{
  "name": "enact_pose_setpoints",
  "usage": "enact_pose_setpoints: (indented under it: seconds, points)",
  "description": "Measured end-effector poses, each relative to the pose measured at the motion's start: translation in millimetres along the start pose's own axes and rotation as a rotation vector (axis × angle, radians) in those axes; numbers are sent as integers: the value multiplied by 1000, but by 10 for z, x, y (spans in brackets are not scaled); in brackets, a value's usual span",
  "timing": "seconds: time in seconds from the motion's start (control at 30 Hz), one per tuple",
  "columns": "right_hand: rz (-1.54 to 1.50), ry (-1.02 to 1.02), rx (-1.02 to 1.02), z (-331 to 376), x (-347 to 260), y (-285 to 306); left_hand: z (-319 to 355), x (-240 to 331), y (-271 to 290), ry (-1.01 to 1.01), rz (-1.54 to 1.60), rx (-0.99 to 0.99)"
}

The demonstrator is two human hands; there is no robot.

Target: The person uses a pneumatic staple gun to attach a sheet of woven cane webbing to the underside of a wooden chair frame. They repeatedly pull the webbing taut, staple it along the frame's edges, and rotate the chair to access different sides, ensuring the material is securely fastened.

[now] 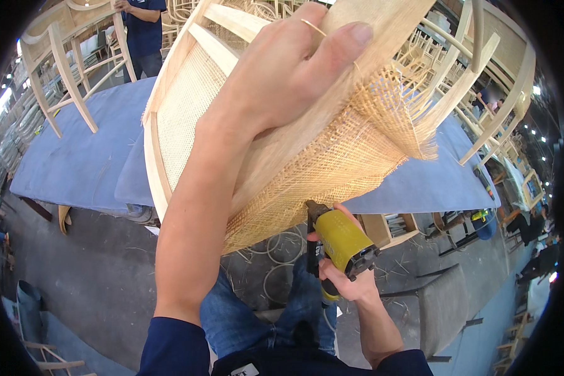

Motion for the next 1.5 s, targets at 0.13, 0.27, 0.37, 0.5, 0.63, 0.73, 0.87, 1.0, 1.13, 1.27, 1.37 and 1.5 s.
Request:
enact_pose_setpoints:
  seconds: [0.13,0.27,0.37,0.5,0.63,0.73,0.87,1.0,1.13,1.27,1.37,1.5]
  points:
    - [-28,-37,0,-48,79,-34,42,-41,72,91,-14,-79]
    - [39,-77,13,-22,78,-63,51,-65,40,-111,37,-22]
    - [10,-23,32,28,5,-77,3,-143,43,-68,-166,37]
    - [-50,-64,5,83,-4,-124,-37,-69,102,-46,-375,111]
    - [-14,-24,4,28,18,-141,17,-34,124,124,-53,-103]
    - [-6,-61,-26,-8,62,-132,17,-43,159,171,-101,-168]
    - [3,-92,-33,18,85,-139,-11,-115,117,109,-153,-94]
    - [-32,-4,-6,79,45,-224,-23,-180,67,-7,-315,88]
    - [-30,-41,-1,118,25,-258,-3,-195,111,12,-356,77]
    - [11,-34,-8,80,21,-255,-20,-29,122,-5,-294,43]
    - [26,-21,-24,35,52,-266,-30,-52,128,198,-197,-84]
    - [64,-136,-43,42,115,-247,-33,-178,125,189,-283,-36]
Point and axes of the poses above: each hand's wrist, its own z-axis away from the middle knuckle, its own y-axis out of the back of the hand, x = y × z, the point moved 5 cm from there along -z, towards the middle knuckle, and after that the axes turned 1 degree about -x, right-handed, at the moved point
